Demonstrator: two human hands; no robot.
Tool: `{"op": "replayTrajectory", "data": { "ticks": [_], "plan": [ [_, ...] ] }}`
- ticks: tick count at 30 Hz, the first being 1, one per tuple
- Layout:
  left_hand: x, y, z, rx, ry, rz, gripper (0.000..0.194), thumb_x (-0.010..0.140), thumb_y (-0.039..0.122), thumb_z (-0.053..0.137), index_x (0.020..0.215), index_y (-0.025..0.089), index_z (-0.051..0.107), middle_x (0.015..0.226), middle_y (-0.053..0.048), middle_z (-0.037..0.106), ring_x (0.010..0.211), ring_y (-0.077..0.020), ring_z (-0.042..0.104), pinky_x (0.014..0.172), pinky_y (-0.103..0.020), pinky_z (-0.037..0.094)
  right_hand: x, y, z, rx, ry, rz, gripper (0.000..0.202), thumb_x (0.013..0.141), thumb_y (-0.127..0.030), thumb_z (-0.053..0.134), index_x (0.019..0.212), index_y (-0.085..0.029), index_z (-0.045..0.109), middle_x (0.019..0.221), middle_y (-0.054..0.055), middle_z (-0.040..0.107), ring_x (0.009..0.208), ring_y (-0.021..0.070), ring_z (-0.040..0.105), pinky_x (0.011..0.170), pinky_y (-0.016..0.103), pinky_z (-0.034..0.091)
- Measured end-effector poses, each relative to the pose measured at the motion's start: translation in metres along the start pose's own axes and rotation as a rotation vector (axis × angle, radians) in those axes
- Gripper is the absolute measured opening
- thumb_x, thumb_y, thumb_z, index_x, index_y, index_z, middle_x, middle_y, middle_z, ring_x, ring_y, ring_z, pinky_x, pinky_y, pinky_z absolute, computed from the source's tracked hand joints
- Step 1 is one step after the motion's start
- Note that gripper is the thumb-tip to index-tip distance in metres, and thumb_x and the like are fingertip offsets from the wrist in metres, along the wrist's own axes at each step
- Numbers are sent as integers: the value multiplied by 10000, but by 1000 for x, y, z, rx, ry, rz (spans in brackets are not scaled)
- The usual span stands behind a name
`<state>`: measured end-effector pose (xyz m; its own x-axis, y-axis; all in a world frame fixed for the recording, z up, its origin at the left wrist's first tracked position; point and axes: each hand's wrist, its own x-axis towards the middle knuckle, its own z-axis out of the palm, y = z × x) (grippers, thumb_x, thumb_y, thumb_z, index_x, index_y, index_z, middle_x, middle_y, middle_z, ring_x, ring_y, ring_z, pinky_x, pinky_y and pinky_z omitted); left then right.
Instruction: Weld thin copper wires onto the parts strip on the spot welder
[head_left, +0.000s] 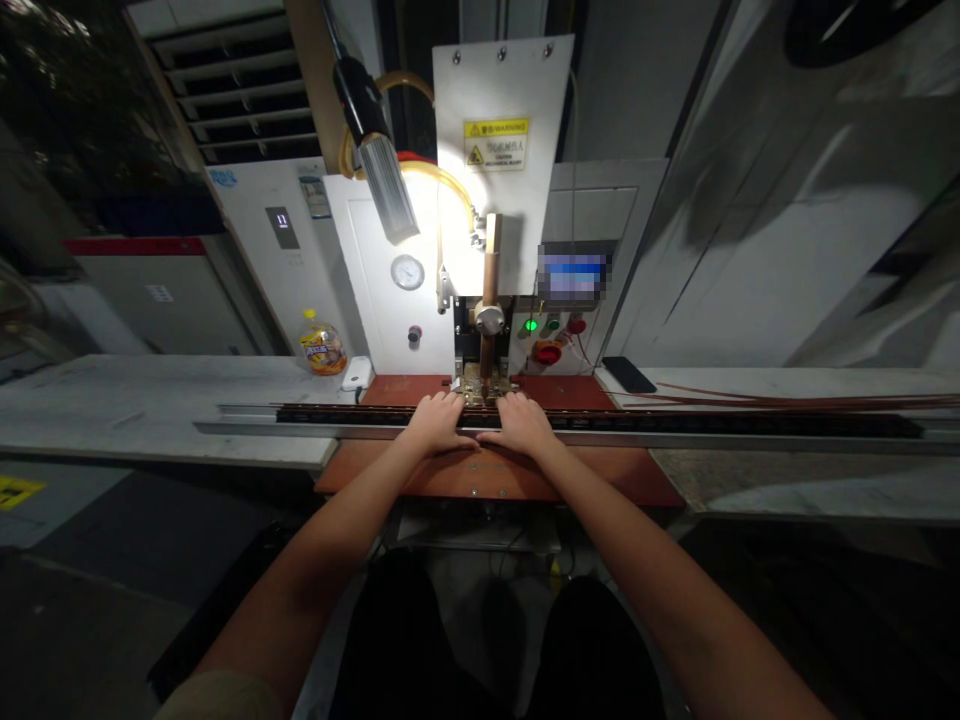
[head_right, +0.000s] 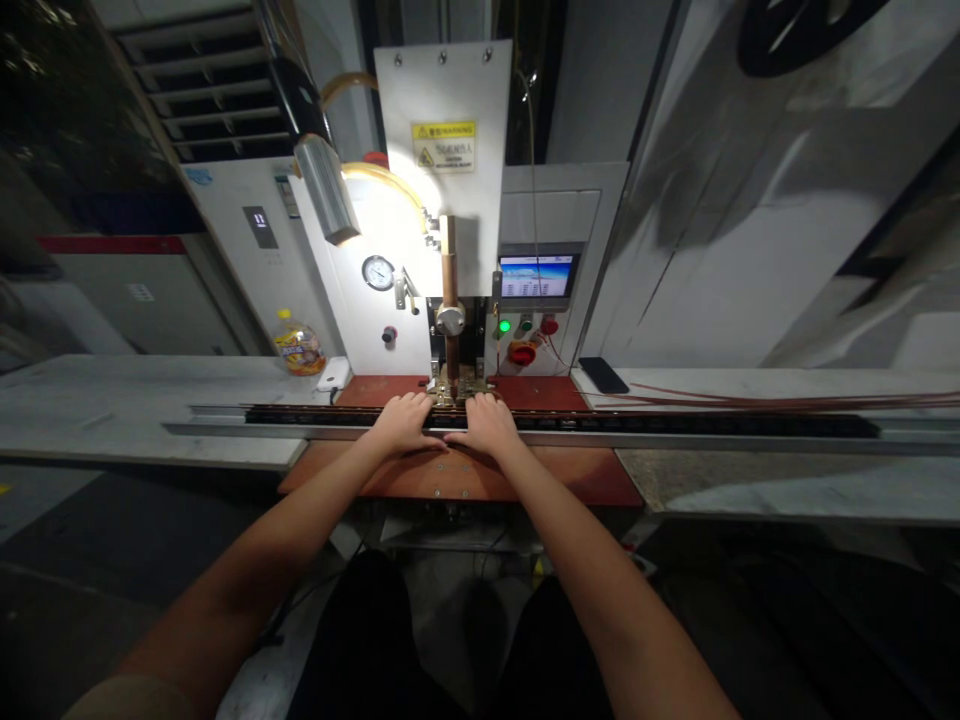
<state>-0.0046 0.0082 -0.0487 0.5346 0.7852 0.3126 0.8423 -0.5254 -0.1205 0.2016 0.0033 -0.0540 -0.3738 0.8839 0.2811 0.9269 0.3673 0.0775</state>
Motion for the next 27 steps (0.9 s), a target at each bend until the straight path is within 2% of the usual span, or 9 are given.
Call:
{"op": "replayTrajectory", "data": {
  "ticks": [3, 8, 18, 27],
  "plan": [
    [7, 8, 7, -9, 8, 8, 851, 594, 841, 546, 1116, 169, 524, 1130, -168, 588, 1047, -327, 534, 843, -406, 411, -1, 1, 0, -3, 1, -3, 740, 744, -780, 470, 1094, -138, 581, 1104, 180, 587, 1064, 305, 509, 892, 399, 404],
    [6, 8, 12, -5, 35, 56, 853, 635, 811, 540, 1190, 166, 487, 1167, -173, 555, 1089, -313, 509, 870, -383, 404, -2, 2, 2, -1, 23, -23, 738, 746, -790, 451, 1088, -149, 584, 1101, 172, 585, 1062, 304, 504, 884, 400, 409],
    [5, 6, 15, 12, 29, 62, 764, 725, 809, 391, 1111, 163, 525, 1076, -153, 587, 981, -280, 562, 826, -367, 418, -1, 4, -3, -2, -3, -40, 726, 784, -781, 392, 1092, -149, 577, 1103, 169, 594, 1052, 291, 522, 890, 387, 417],
    [2, -1, 11, 35, -5, 26, 698, 761, 776, 405, 1088, 174, 539, 1045, -152, 613, 969, -288, 564, 799, -372, 429, -11, 26, -5, -11, -11, -48, 707, 781, -761, 438, 1119, -154, 567, 1124, 167, 582, 1056, 287, 518, 886, 390, 410]
  ]
}}
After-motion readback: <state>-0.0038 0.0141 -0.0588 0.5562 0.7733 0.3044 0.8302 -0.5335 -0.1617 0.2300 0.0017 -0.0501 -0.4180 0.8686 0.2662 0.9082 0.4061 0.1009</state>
